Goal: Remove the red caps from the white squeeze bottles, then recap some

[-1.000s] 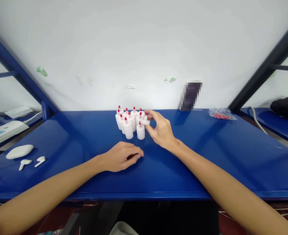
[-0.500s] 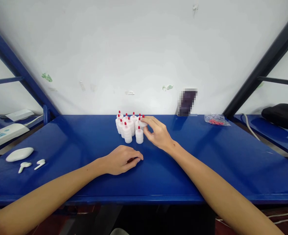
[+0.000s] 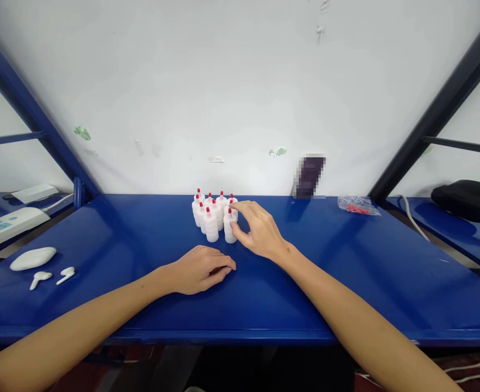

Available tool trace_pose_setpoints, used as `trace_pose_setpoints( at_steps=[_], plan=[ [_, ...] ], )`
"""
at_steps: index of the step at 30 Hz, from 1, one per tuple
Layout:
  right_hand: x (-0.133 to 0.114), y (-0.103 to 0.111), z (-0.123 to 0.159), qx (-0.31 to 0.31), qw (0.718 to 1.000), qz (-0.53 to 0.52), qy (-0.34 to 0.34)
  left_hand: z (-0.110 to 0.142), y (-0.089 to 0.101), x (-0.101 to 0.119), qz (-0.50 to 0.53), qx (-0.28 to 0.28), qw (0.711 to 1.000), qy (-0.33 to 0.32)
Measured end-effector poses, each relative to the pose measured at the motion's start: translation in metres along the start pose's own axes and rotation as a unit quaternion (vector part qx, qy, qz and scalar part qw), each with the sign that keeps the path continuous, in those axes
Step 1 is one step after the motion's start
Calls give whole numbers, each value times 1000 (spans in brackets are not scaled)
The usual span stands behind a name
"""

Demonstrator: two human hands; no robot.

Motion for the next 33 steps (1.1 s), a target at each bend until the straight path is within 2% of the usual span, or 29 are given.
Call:
trace_pose_setpoints(
  at_steps=[4, 6, 9, 11, 15, 20, 23, 26, 30, 33],
  plan=[
    [2, 2, 1, 14, 999, -1, -48, 0, 1, 0, 6, -6, 1000, 0],
    [3, 2, 2, 10, 995, 17, -98, 0, 1, 0, 11, -5, 1000, -2],
    [4, 1, 3, -9, 984, 5, -179, -2, 1, -2, 25, 10, 1000, 10],
    [4, -1, 4, -35, 977, -33, -207, -3, 1, -3, 36, 28, 999, 26],
    [5, -5, 6, -80, 968, -88, -219, -2, 2, -5, 58, 39, 997, 30],
    [4, -5, 8, -65, 973, -119, -189, 4, 8, -13, 133, 38, 990, 9],
    [3, -3, 8, -59, 974, -138, -167, 8, 9, -21, 191, 86, 978, -1],
    [1, -3, 8, -62, 973, -156, -160, 10, 7, -28, 238, 160, 958, 9],
    [-1, -5, 9, -117, 957, -205, -167, 12, 8, -33, 321, 277, 905, 21],
    [-6, -7, 8, -159, 945, -227, -174, 14, 10, -33, 307, 313, 899, 11]
  ],
)
Point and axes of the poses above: each hand's wrist, its own z-axis away from the middle knuckle, its own y-axis out of the back of the hand, x = y × z, the point moved 1 cm from there along -z, towards the middle knuckle, and after that the axes turned 13 degrees about -z, right-handed, at the moved point
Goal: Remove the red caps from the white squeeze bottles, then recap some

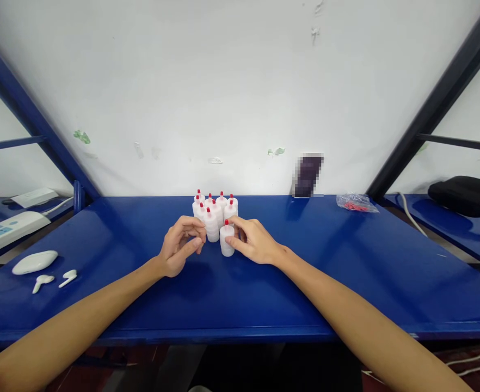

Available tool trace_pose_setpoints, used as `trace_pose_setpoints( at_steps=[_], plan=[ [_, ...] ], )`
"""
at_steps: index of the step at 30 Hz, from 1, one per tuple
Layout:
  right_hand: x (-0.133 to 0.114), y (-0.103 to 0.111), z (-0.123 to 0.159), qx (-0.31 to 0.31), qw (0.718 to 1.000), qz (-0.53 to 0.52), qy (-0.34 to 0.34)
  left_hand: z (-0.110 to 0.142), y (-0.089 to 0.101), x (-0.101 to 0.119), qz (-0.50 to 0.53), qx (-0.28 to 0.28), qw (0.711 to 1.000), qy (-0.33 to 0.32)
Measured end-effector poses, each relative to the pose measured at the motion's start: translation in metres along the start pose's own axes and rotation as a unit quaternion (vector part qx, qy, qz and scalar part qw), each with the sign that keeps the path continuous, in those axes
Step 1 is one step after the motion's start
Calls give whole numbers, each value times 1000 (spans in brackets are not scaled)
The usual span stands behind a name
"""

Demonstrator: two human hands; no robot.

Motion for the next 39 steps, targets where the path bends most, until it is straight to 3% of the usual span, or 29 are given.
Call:
trace_pose_setpoints(
  at_steps=[4, 8, 10, 13, 16, 18, 23, 25, 28, 33, 39],
  plan=[
    [-3, -3, 1, -10, 999, -28, 30, 0, -2, 5, -75, 31, 997, 18],
    [-2, 2, 2, 58, 996, -31, 55, 1, -11, 16, -167, 48, 981, 89],
    [-3, 6, 2, 60, 996, -40, 56, 1, -16, 21, -209, -3, 970, 123],
    [-5, 7, 2, -5, 995, -90, 36, 1, -23, 26, -256, -101, 949, 154],
    [-5, 5, 2, -56, 991, -116, 30, 0, -24, 29, -301, -138, 932, 148],
    [-3, 4, 3, -32, 992, -109, 58, -1, -24, 30, -322, -161, 925, 125],
    [-6, -6, 7, 108, 984, -12, 139, -1, -25, 29, -294, -162, 940, 55],
    [-11, -13, 6, 127, 981, 34, 145, 1, -27, 26, -241, -150, 958, 45],
    [-17, -18, 3, 129, 980, 59, 142, 3, -32, 22, -156, -169, 970, 79],
    [-24, -8, -3, 31, 997, -13, 75, 4, -36, 22, -135, -176, 966, 131],
    [-28, -3, -5, -27, 999, 25, 36, 5, -36, 19, -185, -132, 967, 110]
  ],
)
Point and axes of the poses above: each hand's wrist, its own z-axis away from the middle knuckle, its own y-axis out of the back of the hand, x = y × z, the point moved 1 cm from there along -z, towards the middle knuckle, and after that the axes turned 13 degrees about -z, right-handed, at the moved point
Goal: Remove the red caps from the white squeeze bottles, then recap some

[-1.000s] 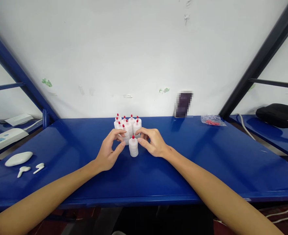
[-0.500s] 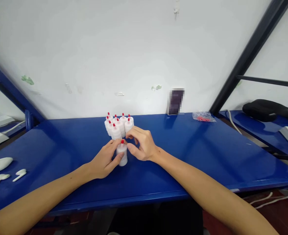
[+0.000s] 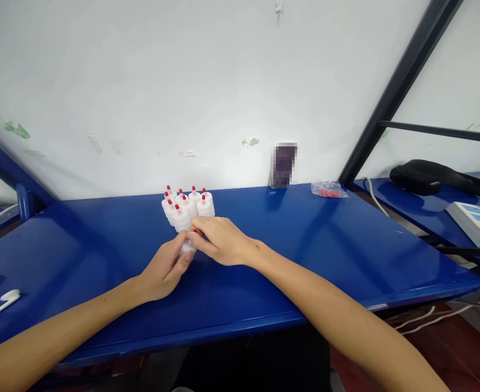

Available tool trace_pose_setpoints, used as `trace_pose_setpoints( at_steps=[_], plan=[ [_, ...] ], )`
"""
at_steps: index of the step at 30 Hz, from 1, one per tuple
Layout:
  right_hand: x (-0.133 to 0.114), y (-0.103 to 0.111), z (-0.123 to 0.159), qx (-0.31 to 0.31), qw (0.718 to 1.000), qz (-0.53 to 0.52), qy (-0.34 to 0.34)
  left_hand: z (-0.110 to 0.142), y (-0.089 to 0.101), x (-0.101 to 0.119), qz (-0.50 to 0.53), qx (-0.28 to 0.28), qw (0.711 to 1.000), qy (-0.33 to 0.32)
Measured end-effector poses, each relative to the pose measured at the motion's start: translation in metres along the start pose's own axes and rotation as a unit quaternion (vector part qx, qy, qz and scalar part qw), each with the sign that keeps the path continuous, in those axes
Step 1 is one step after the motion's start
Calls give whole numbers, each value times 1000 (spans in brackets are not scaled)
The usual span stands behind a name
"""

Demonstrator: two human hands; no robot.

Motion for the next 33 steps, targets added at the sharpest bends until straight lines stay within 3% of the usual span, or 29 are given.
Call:
trace_pose_setpoints(
  at_steps=[4, 8, 13, 16, 18, 21, 25, 28, 33],
  plan=[
    [-3, -6, 0, -20, 1000, -7, -3, -2, 7, -3, -35, -7, 999, -1],
    [-5, -10, 0, 3, 997, -72, -12, -4, 15, -3, -89, -13, 996, -22],
    [13, 4, -2, 112, 971, -206, -38, 0, 15, 9, -258, 26, 963, -77],
    [30, 27, -1, 164, 973, -157, -36, 3, 13, 20, -215, -26, 971, -100],
    [39, 39, 2, 112, 992, -3, -59, 3, 13, 23, -160, -73, 983, -45],
    [49, 43, 6, -18, 980, 147, -135, 0, 14, 23, -124, -130, 984, 0],
    [52, 35, 8, -102, 967, 163, -165, -3, 14, 20, -109, -161, 981, -21],
    [49, 31, 8, -113, 967, 164, -160, -4, 12, 15, -94, -133, 986, -33],
    [38, 27, 9, -127, 966, 171, -144, -3, 9, 2, -27, -99, 995, 16]
  ],
)
Point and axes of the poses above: each hand's wrist, its own z-axis away from the middle knuckle, its own y-axis out of the back of the hand, x = y × z, the point moved 1 cm from there along -z, towards the middle knuckle, and after that the axes turned 13 degrees about -z, right-handed, at the moved point
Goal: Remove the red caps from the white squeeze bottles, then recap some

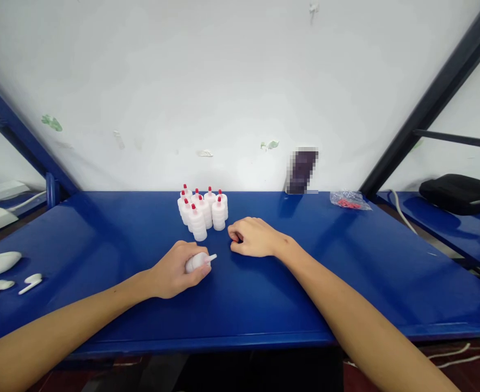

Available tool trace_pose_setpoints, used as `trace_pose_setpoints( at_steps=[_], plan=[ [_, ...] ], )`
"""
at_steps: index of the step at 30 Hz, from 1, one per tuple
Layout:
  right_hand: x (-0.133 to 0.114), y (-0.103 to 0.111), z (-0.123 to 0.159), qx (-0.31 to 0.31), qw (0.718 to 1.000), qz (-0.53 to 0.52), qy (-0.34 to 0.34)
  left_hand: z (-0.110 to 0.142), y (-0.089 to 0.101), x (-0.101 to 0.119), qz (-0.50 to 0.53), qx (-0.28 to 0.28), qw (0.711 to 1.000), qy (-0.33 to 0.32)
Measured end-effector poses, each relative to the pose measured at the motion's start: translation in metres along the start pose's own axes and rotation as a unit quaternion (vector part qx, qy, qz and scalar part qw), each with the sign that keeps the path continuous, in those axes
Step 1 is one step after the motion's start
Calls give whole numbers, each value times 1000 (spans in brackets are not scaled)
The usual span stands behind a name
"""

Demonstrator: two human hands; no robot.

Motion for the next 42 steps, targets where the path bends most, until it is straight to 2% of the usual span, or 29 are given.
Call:
trace_pose_setpoints(
  at_steps=[4, 6, 8, 11, 14, 19, 23, 26, 28, 30, 33, 35, 37, 39, 42],
  plan=[
    [-7, -2, 0, -33, 999, -19, 16, 0, 0, -2, 34, 28, 999, 21],
    [-6, -2, -2, -58, 996, -71, 18, 1, 1, 1, 27, 57, 998, 25],
    [-2, -2, -5, -54, 988, -146, 23, 2, 2, 4, 3, 79, 997, 26],
    [-2, -1, -6, 23, 974, -215, 61, 3, 2, 6, -32, 89, 995, 20],
    [-15, -5, -3, 109, 961, -224, 122, 1, 2, 4, -31, 75, 996, 30],
    [-39, -25, 5, 157, 957, -171, 172, -2, 1, -1, -28, 50, 997, 43],
    [-27, -26, 3, 227, 946, -192, 128, -2, 1, -1, -29, 58, 996, 61],
    [-3, -9, -1, 285, 948, -136, 37, 0, 2, -1, -20, 68, 996, 54],
    [14, 3, -2, 240, 968, -8, -70, 2, 3, -2, -13, 74, 997, 27],
    [28, 12, -2, 206, 958, 91, -178, 3, 4, -2, -24, 79, 996, 12],
    [42, 17, -2, 190, 936, 134, -265, 3, 4, -1, -58, 78, 995, 24],
    [45, 17, -2, 230, 924, 128, -276, 1, 2, 0, -64, 62, 995, 32],
    [43, 17, -2, 301, 913, 106, -252, 0, -1, 1, -58, 43, 997, 35],
    [36, 15, -3, 365, 907, 69, -199, -1, -4, 1, -50, 35, 998, 32],
    [18, 7, -6, 408, 907, -25, -104, -1, -6, 0, -41, 47, 998, 25]
  ],
)
Point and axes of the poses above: each hand's wrist, its own z-axis away from the middle knuckle, its own y-axis out of the back of the hand, x = y × z, the point moved 1 cm from there along -z, towards the middle knuckle, and after that the axes turned 13 degrees about -z, right-handed, at the moved point
